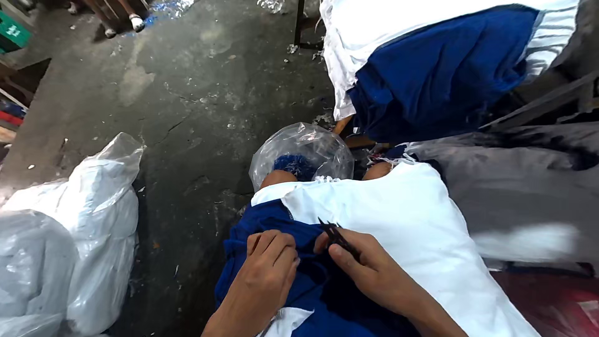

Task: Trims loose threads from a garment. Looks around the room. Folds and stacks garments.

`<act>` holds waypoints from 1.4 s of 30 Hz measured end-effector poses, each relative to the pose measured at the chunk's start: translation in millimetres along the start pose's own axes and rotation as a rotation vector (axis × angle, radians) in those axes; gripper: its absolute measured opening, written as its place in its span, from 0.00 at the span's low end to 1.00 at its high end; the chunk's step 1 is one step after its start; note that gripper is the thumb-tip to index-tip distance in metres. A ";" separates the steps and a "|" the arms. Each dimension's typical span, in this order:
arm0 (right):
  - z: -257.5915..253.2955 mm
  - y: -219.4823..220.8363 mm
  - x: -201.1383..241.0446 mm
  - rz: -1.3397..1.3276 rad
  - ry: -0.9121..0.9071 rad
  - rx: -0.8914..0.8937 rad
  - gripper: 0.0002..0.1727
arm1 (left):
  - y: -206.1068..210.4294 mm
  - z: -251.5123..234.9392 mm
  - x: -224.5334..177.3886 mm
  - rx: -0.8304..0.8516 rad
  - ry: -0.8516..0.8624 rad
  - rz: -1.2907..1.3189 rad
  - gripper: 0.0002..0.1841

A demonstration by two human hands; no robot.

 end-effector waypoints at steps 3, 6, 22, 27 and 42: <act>3.6 2.6 0.6 0.041 0.050 0.070 0.23 | -5.6 6.3 1.6 0.062 -0.012 0.086 0.14; 8.3 2.6 1.4 0.097 0.091 0.129 0.24 | -5.7 11.3 8.8 0.098 -0.111 0.184 0.15; 19.2 24.4 16.6 0.716 0.150 0.134 0.31 | 0.6 1.9 11.4 0.029 -0.163 0.126 0.14; 18.0 23.4 11.7 0.790 0.078 0.064 0.28 | 0.0 3.7 17.3 0.016 -0.238 0.216 0.11; 18.7 25.7 5.8 0.758 0.031 0.029 0.30 | -7.4 8.3 27.9 0.033 -0.363 0.604 0.10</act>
Point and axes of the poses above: each hand's wrist, its own z-axis away from the middle knuckle, its own y-axis out of the palm, x = y × z, the point moved 4 cm from there along -z, towards the middle knuckle, and after that the axes turned 3 degrees about -y, right-handed, at the moved point
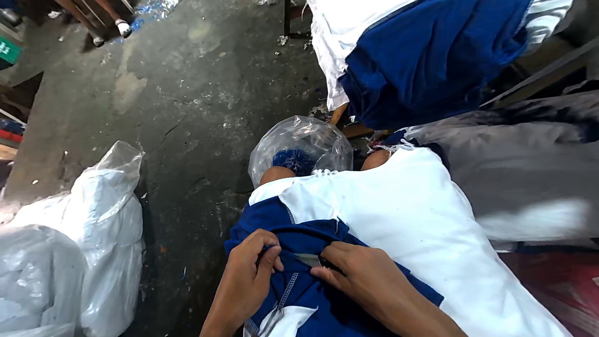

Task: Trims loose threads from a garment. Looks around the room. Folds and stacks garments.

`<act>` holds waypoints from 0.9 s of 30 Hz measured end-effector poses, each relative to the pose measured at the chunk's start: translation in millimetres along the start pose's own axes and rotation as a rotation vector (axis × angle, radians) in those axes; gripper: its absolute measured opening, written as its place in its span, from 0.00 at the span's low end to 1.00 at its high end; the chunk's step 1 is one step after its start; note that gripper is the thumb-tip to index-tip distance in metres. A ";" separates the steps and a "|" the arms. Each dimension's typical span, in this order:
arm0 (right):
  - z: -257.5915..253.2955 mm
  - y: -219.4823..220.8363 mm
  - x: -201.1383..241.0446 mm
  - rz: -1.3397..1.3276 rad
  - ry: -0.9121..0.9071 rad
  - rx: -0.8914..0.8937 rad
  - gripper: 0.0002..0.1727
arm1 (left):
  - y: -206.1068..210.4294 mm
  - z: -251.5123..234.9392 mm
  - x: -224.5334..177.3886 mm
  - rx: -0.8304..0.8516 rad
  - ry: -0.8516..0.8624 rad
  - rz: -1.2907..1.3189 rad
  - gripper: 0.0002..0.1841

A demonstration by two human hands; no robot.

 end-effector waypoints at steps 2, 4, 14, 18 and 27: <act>-0.5 0.5 -0.7 0.030 0.002 -0.041 0.29 | -1.7 0.0 1.0 -0.014 -0.004 0.042 0.11; 0.4 -1.2 -3.9 -0.049 0.033 -0.016 0.30 | -5.4 0.0 2.5 -0.024 -0.023 0.081 0.11; -2.0 -5.8 -18.2 -0.350 0.093 0.122 0.32 | -19.8 0.3 7.4 -0.056 -0.264 0.657 0.09; -4.6 -7.0 -21.9 -0.430 0.103 0.139 0.31 | -24.4 -17.1 1.7 -0.095 -0.355 0.837 0.06; -11.5 -21.0 -21.3 -0.537 0.128 0.316 0.26 | 23.5 -177.1 15.9 -0.075 -0.530 0.628 0.08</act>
Point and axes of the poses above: each hand's wrist, its own z-axis away from the middle knuckle, its own y-axis out of the palm, x = y × z, the point moved 4 cm from there along -z, towards the middle knuckle, and after that the axes turned 3 degrees about -y, right-handed, at the moved point
